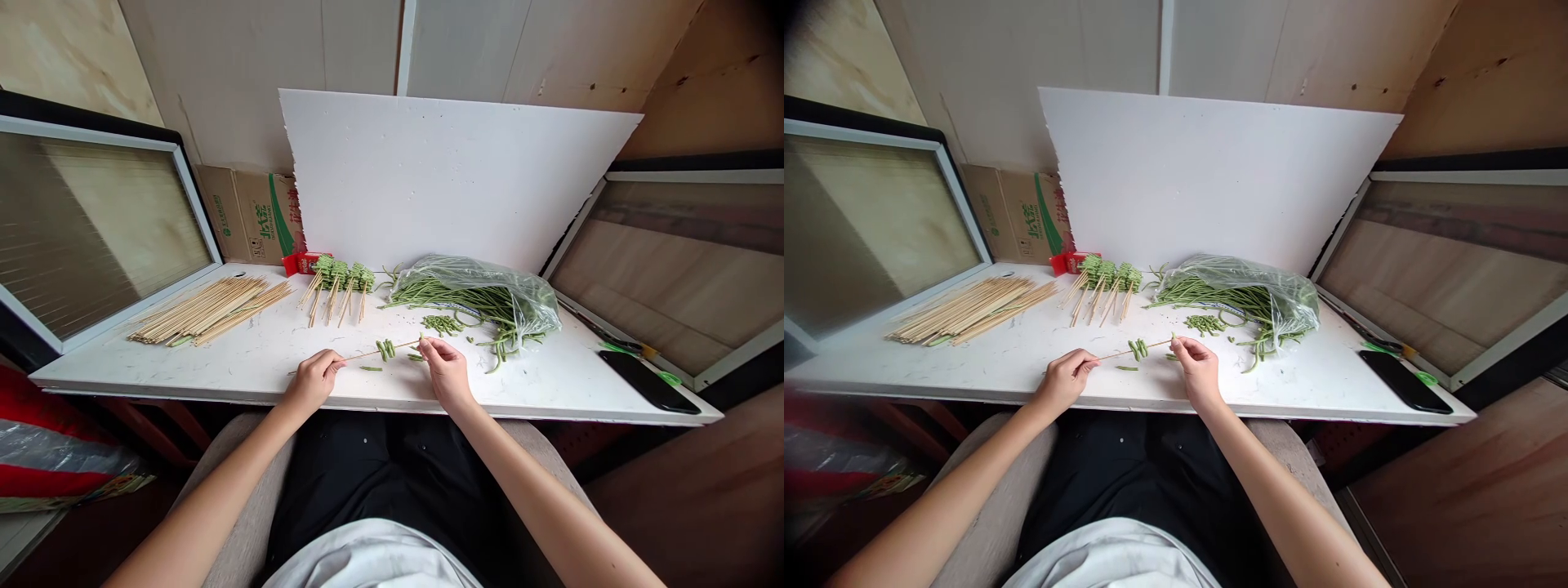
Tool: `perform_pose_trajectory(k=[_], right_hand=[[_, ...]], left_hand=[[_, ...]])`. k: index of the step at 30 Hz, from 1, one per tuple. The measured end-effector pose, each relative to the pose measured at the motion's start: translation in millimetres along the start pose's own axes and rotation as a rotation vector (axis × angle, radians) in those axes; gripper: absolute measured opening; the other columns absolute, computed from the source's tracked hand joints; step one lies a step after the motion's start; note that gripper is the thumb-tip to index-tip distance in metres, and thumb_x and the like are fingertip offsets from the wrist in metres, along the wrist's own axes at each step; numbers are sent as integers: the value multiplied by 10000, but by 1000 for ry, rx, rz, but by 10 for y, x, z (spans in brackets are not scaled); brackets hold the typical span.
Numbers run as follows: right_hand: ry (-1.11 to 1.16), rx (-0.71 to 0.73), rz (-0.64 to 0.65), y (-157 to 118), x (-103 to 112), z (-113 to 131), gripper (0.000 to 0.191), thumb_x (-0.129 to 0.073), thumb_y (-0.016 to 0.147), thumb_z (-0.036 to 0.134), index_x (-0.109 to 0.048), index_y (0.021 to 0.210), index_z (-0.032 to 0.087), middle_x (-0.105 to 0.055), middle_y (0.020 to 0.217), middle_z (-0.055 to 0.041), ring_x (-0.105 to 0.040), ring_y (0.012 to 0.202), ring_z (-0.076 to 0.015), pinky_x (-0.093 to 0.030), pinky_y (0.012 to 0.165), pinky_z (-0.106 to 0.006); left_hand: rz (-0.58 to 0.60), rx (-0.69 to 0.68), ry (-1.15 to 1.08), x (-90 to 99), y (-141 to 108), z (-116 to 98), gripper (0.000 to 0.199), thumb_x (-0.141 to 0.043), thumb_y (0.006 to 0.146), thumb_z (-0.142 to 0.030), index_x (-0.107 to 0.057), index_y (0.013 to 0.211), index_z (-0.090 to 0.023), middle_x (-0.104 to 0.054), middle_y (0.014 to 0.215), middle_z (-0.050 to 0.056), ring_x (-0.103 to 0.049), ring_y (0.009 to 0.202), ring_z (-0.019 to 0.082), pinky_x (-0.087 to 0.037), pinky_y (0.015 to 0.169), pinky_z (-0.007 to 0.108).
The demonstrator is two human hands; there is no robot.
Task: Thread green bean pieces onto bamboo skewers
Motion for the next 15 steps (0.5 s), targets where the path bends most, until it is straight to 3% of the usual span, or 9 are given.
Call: perform_pose_trajectory(k=[7,15], right_hand=[[-26,11,-8,-24,-30,27,295,-895,706,488,-803,817,231,-730,837,-48,-622,808,-209,-505,821,-369],[-128,18,104,-175,-280,105,310,-874,737,507,-773,772,217,-756,916,-68,-653,887,-233,-499,837,-358]], left_hand=[[8,13,-4,-2,-2,21,214,-522,1030,-218,-647,856,-211,-659,771,13,-614,695,152,-466,670,269],[17,-15,-37,-117,4,-91,188,-549,1034,-249,-639,874,-209,-641,756,0,-599,672,137,-461,654,251]])
Point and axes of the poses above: each hand's wrist, its own y-axis towards the middle knuckle, its own x-axis out of the back of the hand, z = x × y, the point moved 8 cm from there along y, towards the middle knuckle
